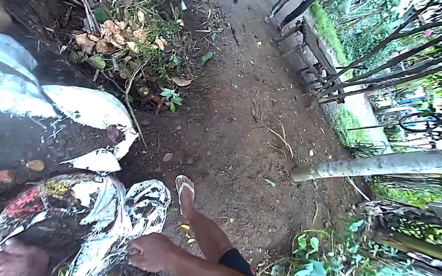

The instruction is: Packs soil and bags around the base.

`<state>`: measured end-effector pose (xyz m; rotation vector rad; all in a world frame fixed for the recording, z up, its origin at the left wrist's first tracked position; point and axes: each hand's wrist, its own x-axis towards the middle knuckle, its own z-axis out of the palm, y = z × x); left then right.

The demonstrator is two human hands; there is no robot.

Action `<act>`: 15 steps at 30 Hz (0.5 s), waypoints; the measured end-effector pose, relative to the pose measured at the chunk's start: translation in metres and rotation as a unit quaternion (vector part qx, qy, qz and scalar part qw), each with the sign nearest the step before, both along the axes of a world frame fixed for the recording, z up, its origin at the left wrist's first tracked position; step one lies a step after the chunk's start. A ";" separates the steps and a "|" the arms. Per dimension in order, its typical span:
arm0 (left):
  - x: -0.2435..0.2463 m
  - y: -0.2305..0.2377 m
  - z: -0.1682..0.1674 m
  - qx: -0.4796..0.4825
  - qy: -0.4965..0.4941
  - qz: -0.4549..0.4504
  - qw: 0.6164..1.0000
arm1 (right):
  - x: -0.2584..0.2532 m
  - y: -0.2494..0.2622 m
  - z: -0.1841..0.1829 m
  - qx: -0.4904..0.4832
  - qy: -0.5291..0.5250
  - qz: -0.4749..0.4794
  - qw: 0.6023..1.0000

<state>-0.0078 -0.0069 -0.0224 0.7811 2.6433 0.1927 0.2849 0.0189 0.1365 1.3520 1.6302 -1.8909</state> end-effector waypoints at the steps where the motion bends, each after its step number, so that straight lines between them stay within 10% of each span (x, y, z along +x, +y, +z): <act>1: 0.002 0.002 0.004 -0.003 -0.008 0.005 1.000 | 0.000 0.000 0.002 -0.003 -0.005 0.000 1.000; 15: 0.004 0.006 0.006 -0.009 0.000 0.026 1.000 | -0.001 0.001 0.000 -0.031 -0.031 -0.003 0.999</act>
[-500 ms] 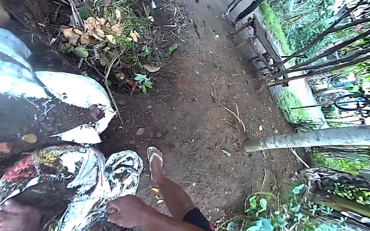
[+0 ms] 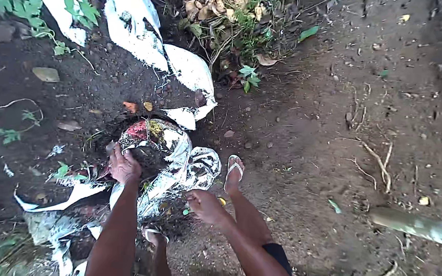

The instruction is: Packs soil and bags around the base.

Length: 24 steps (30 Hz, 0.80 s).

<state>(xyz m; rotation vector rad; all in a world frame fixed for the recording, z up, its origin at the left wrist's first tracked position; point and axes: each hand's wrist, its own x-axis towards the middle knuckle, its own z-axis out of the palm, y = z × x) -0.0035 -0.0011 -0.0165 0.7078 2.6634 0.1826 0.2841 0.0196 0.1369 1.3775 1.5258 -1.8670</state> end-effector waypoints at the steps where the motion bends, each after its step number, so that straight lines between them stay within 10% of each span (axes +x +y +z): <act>1: -0.001 0.000 -0.001 -0.004 0.002 0.003 1.000 | 0.000 0.000 -0.001 0.006 0.002 0.002 1.000; 24: -0.003 -0.001 -0.009 -0.004 0.021 -0.027 0.999 | -0.006 0.011 0.001 0.024 -0.001 0.005 1.000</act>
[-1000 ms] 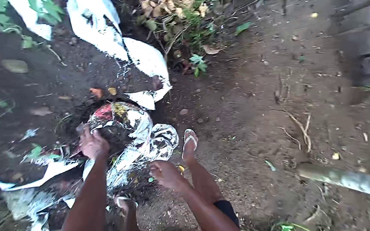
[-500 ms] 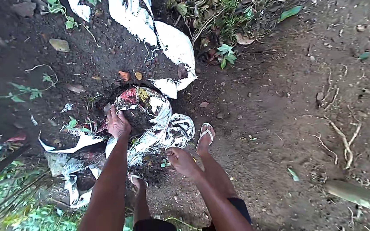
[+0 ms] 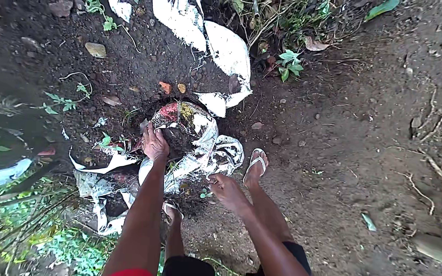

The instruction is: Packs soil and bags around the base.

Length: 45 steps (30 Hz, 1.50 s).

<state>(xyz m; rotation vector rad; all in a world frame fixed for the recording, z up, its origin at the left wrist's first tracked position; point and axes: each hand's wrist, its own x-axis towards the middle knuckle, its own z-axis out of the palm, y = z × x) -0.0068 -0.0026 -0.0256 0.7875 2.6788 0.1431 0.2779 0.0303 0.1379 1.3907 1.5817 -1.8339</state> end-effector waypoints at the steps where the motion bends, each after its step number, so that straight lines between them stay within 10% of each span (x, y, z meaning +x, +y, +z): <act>1: 0.000 -0.001 -0.003 -0.001 0.001 -0.004 1.000 | -0.001 0.002 0.000 0.000 0.000 -0.002 1.000; 32: 0.016 0.019 0.011 -0.090 0.058 0.017 0.994 | 0.057 0.090 0.050 0.075 0.125 0.046 0.988; 45: 0.036 0.035 0.031 -0.093 -0.025 0.076 0.993 | 0.090 0.078 0.018 -0.075 0.114 0.001 0.991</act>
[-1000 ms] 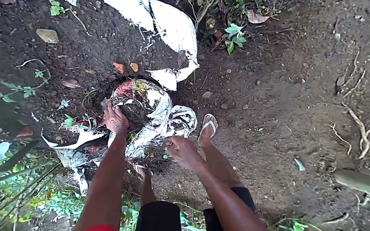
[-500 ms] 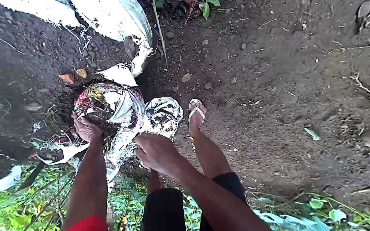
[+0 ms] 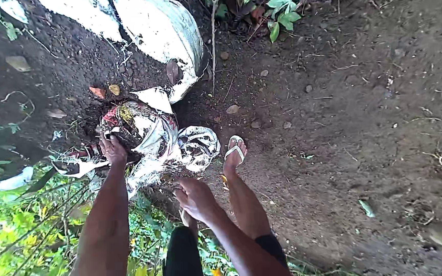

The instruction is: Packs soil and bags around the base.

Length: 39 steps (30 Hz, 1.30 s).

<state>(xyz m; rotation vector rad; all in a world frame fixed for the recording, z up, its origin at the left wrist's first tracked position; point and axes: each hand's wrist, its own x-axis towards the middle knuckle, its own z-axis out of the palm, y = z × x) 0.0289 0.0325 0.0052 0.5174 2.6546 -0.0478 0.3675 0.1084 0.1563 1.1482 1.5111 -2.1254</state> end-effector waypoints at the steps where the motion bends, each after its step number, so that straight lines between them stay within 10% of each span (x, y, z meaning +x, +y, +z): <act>1: -0.001 0.000 -0.001 0.000 -0.004 -0.002 1.000 | 0.001 -0.003 -0.004 0.003 -0.008 -0.027 1.000; 21: -0.004 -0.005 -0.007 -0.021 -0.036 0.059 0.997 | -0.012 0.032 -0.071 0.125 -0.179 -0.129 0.967; 31: -0.002 -0.008 -0.007 0.014 -0.040 0.062 0.997 | -0.091 0.183 -0.134 0.456 -0.223 0.126 0.852; 39: -0.003 -0.009 -0.010 0.011 -0.034 0.054 0.998 | -0.101 0.254 -0.120 0.432 -0.106 0.431 0.785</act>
